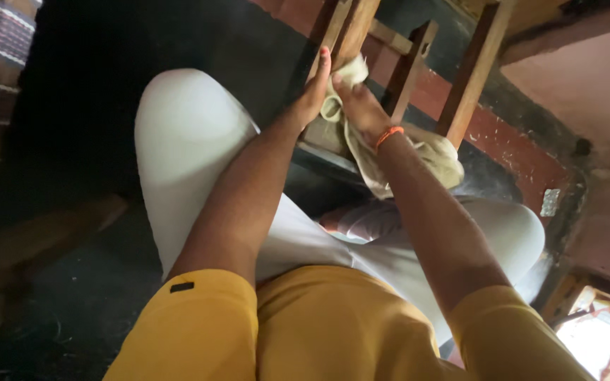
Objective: The person sits cross-legged on the floor and wipes a wooden stool with a cloth. They systematically clean the legs, crossbars, and seat frame of the stool, holding it steady with one hand while wiping with the other.
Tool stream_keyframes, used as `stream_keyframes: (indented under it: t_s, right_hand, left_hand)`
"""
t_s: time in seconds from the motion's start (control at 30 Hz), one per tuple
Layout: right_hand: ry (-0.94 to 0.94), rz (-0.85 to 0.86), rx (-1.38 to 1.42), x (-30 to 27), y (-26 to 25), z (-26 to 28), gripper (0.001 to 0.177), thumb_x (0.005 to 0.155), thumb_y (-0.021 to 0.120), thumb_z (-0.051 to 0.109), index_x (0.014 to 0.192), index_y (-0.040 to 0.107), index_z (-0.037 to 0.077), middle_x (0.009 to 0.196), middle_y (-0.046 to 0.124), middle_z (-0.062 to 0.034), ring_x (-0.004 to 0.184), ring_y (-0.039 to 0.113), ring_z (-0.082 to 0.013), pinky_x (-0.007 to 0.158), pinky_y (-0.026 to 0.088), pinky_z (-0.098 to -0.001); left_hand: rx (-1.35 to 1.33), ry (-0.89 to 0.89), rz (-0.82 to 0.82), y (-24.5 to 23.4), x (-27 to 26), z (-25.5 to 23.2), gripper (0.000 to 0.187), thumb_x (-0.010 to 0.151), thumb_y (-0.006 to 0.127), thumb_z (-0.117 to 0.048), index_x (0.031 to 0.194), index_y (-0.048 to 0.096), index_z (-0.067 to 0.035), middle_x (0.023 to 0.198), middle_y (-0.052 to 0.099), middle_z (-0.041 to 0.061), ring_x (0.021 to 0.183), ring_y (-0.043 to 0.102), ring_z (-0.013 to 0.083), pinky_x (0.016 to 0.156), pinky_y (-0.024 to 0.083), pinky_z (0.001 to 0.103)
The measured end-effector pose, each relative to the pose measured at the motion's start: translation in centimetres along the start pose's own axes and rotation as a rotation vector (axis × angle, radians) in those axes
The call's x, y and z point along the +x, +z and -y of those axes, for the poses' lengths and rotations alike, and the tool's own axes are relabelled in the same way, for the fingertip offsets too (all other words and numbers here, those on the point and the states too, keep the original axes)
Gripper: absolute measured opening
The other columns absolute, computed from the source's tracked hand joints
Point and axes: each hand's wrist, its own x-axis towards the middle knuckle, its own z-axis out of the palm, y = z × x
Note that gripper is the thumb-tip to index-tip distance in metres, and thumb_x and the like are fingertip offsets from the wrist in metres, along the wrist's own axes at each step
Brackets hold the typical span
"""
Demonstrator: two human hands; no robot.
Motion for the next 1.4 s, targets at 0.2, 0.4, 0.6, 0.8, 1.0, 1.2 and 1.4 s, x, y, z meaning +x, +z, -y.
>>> stream_keyframes:
  t_s: [0.2, 0.4, 0.6, 0.8, 1.0, 1.2, 1.4]
  right_hand:
    - [-0.057, -0.152, -0.879, -4.8, 1.2, -0.5, 0.052, 0.104, 0.051, 0.043, 0.1, 0.065, -0.007, 0.099, 0.068, -0.0327, 0.098, 0.063, -0.049, 0.086, 0.049, -0.0545]
    - [-0.034, 0.055, -0.771, -3.8, 0.6, 2.6, 0.057, 0.107, 0.046, 0.045, 0.093, 0.068, -0.005, 0.093, 0.069, -0.0341, 0.093, 0.071, -0.0473, 0.085, 0.054, -0.0527]
    - [-0.109, -0.148, -1.215, -6.1, 2.4, 5.5, 0.063, 0.105, 0.049, 0.055, 0.085, 0.071, 0.0, 0.087, 0.071, -0.0275, 0.085, 0.071, -0.0451, 0.077, 0.054, -0.0545]
    - [-0.276, 0.037, -1.158, -9.2, -3.0, 5.1, 0.065, 0.099, 0.058, 0.064, 0.094, 0.069, 0.0, 0.086, 0.073, -0.0246, 0.087, 0.068, -0.0451, 0.078, 0.051, -0.0544]
    - [-0.267, 0.273, -0.76, -9.2, -5.1, 4.5, 0.062, 0.094, 0.056, 0.066, 0.103, 0.067, 0.006, 0.085, 0.073, -0.0178, 0.077, 0.072, -0.0328, 0.071, 0.053, -0.0481]
    - [-0.195, 0.101, -0.767, -7.3, -0.9, 3.7, 0.06, 0.096, 0.071, 0.057, 0.083, 0.055, 0.001, 0.077, 0.06, -0.0253, 0.072, 0.063, -0.0412, 0.07, 0.05, -0.0497]
    - [-0.83, -0.26, -0.753, -8.6, 0.0, 2.0, 0.028, 0.094, 0.079, 0.03, 0.098, 0.067, 0.005, 0.095, 0.071, -0.0161, 0.09, 0.068, -0.0421, 0.081, 0.053, -0.0486]
  left_hand:
    - [-0.048, -0.268, 0.235, 1.6, 1.5, 1.1, 0.117, 0.078, 0.012, -0.091, 0.119, 0.071, 0.002, 0.108, 0.074, 0.026, 0.105, 0.073, 0.0327, 0.088, 0.055, 0.045]
    - [-0.149, -0.14, 0.262, 1.3, 0.8, 1.1, 0.121, 0.078, 0.012, -0.094, 0.108, 0.073, 0.006, 0.102, 0.08, 0.02, 0.103, 0.073, 0.0279, 0.091, 0.05, 0.037]
    - [-0.052, -0.214, 0.192, 1.8, 1.7, 1.7, 0.116, 0.077, 0.02, -0.097, 0.106, 0.069, 0.004, 0.096, 0.073, 0.021, 0.1, 0.068, 0.0283, 0.086, 0.049, 0.039]
    - [-0.02, -0.168, 0.144, 1.6, 1.1, 1.7, 0.117, 0.076, 0.021, -0.098, 0.101, 0.071, 0.004, 0.096, 0.072, 0.022, 0.098, 0.069, 0.0316, 0.087, 0.051, 0.042]
    - [-0.039, -0.22, 0.118, 1.6, 0.8, 0.9, 0.118, 0.072, 0.028, -0.099, 0.11, 0.068, 0.005, 0.106, 0.073, 0.024, 0.105, 0.069, 0.0324, 0.092, 0.051, 0.041]
    - [0.007, -0.159, 0.117, 1.4, 1.3, 1.8, 0.12, 0.078, 0.028, -0.1, 0.115, 0.068, 0.007, 0.109, 0.069, 0.024, 0.11, 0.064, 0.033, 0.096, 0.048, 0.041]
    - [0.017, -0.197, 0.141, 2.0, 2.3, 2.3, 0.116, 0.074, 0.023, -0.097, 0.106, 0.073, 0.003, 0.093, 0.076, 0.02, 0.09, 0.074, 0.0302, 0.079, 0.055, 0.045]
